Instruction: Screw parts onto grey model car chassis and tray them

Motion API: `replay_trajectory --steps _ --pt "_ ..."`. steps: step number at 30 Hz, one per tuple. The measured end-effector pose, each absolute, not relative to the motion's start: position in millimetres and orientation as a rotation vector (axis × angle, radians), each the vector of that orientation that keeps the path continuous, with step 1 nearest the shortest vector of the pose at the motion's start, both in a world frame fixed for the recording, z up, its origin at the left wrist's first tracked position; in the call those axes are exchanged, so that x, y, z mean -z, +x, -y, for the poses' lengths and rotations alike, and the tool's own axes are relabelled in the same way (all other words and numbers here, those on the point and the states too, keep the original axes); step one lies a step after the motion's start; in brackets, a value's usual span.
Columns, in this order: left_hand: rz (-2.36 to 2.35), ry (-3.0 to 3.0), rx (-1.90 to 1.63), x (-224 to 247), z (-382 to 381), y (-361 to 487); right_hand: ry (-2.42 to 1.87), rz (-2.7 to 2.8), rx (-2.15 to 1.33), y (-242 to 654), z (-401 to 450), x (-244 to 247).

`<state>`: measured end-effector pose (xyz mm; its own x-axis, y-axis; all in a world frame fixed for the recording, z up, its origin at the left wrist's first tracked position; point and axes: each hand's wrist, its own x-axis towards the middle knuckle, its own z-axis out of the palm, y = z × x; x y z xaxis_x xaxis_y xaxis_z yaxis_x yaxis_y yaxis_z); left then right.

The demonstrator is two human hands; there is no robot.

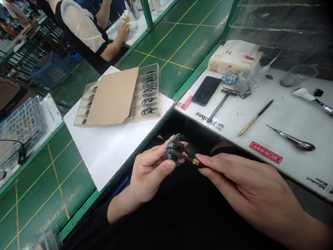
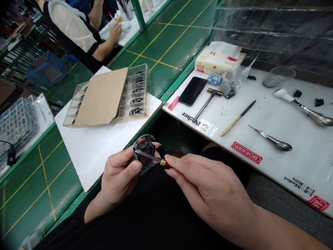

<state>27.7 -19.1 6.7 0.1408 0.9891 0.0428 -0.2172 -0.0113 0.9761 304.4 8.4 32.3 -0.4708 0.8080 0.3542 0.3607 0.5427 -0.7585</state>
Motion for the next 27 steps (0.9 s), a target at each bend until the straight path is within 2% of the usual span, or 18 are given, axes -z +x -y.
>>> replay_trajectory --steps 27 --pt "-0.987 1.097 -1.208 -8.0 17.4 29.2 -0.936 2.071 -0.814 302.4 -13.1 -32.6"
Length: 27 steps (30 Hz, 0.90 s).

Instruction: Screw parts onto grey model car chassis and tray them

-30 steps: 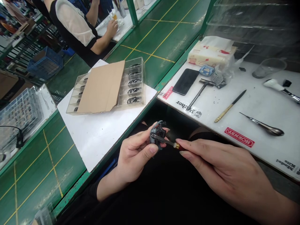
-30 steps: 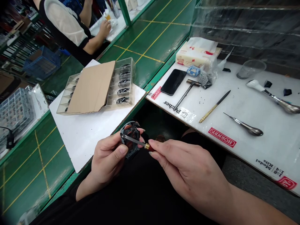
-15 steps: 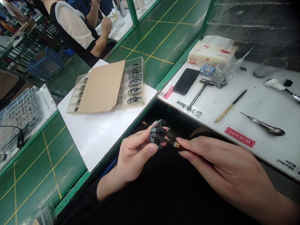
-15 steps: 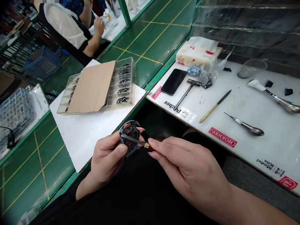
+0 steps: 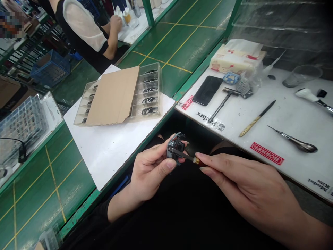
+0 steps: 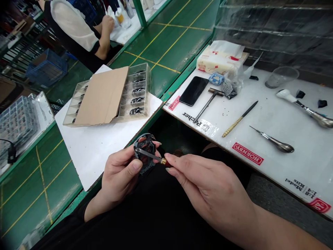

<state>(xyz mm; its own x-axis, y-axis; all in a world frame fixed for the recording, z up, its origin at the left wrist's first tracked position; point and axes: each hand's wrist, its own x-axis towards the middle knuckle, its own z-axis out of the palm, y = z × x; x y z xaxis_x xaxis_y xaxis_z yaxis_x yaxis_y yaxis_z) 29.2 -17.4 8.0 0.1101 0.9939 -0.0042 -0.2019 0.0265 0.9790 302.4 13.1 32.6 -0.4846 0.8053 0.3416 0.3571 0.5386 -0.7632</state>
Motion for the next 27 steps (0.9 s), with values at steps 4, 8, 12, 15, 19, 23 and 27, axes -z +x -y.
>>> replay_trajectory --steps 4,8,12,15,19,23,27 --pt "-0.992 1.102 -1.219 -8 17 29 -0.941 2.079 -0.806 303 -14 -32" --pt "-0.984 1.081 -1.227 -3 18 30 -0.976 2.084 -0.83 304 -15 -34" --pt "-0.935 1.081 -1.247 3 18 31 -0.997 2.096 -0.808 305 -15 -35" --pt "-0.941 1.086 -1.246 5 18 30 -0.997 2.104 -0.784 305 -13 -34" --pt "-0.95 1.082 -1.242 5 19 30 -0.991 2.139 -0.731 307 -10 -32" --pt "-0.934 1.073 -1.244 5 19 29 -0.966 2.178 -0.719 307 -11 -31" --pt "-0.962 1.103 -1.252 4 20 29 -0.961 2.158 -0.755 304 -13 -32"
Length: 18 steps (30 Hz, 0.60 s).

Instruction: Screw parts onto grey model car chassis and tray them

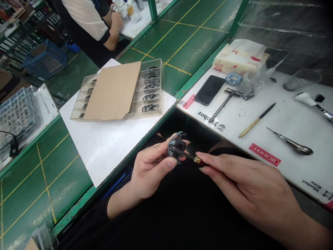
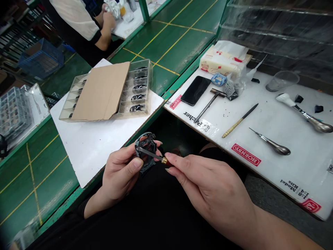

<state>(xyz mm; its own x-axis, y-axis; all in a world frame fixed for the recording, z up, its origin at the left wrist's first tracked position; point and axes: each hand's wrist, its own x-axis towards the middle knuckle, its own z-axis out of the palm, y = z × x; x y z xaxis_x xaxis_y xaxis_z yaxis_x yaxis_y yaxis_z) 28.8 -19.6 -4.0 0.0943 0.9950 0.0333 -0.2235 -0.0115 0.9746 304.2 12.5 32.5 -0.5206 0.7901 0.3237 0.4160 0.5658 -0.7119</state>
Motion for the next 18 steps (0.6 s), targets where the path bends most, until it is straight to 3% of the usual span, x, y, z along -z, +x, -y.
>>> replay_trajectory --steps 18 --pt "-0.96 1.082 -1.247 1.3 19.4 27.0 -0.964 2.15 -0.787 304.8 -14.0 -35.9"
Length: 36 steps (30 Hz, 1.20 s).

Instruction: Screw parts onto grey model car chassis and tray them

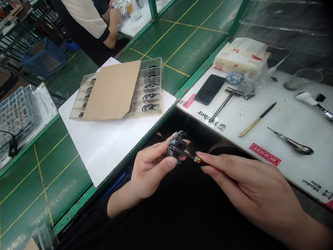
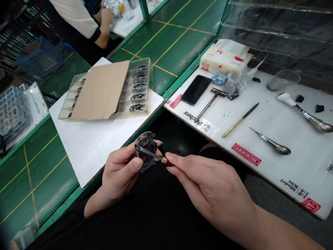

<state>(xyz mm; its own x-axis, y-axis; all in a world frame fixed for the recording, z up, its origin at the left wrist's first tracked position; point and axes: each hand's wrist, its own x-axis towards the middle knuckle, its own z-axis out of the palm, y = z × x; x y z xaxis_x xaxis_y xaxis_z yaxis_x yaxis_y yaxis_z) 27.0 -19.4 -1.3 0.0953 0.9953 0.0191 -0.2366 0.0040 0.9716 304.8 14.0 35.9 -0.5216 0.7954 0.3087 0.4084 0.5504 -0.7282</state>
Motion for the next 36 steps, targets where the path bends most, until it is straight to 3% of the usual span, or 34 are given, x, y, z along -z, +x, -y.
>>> replay_trajectory --steps 12,21,36 --pt "-0.915 0.871 -1.511 11 18 46 -1.104 2.076 -0.888 303 -16 -35" --pt "-0.857 1.016 -1.594 23 18 45 -0.842 2.034 -0.757 287 0 -28" --pt "-0.913 1.397 -1.697 40 20 28 -0.842 2.055 -0.697 284 9 -29"
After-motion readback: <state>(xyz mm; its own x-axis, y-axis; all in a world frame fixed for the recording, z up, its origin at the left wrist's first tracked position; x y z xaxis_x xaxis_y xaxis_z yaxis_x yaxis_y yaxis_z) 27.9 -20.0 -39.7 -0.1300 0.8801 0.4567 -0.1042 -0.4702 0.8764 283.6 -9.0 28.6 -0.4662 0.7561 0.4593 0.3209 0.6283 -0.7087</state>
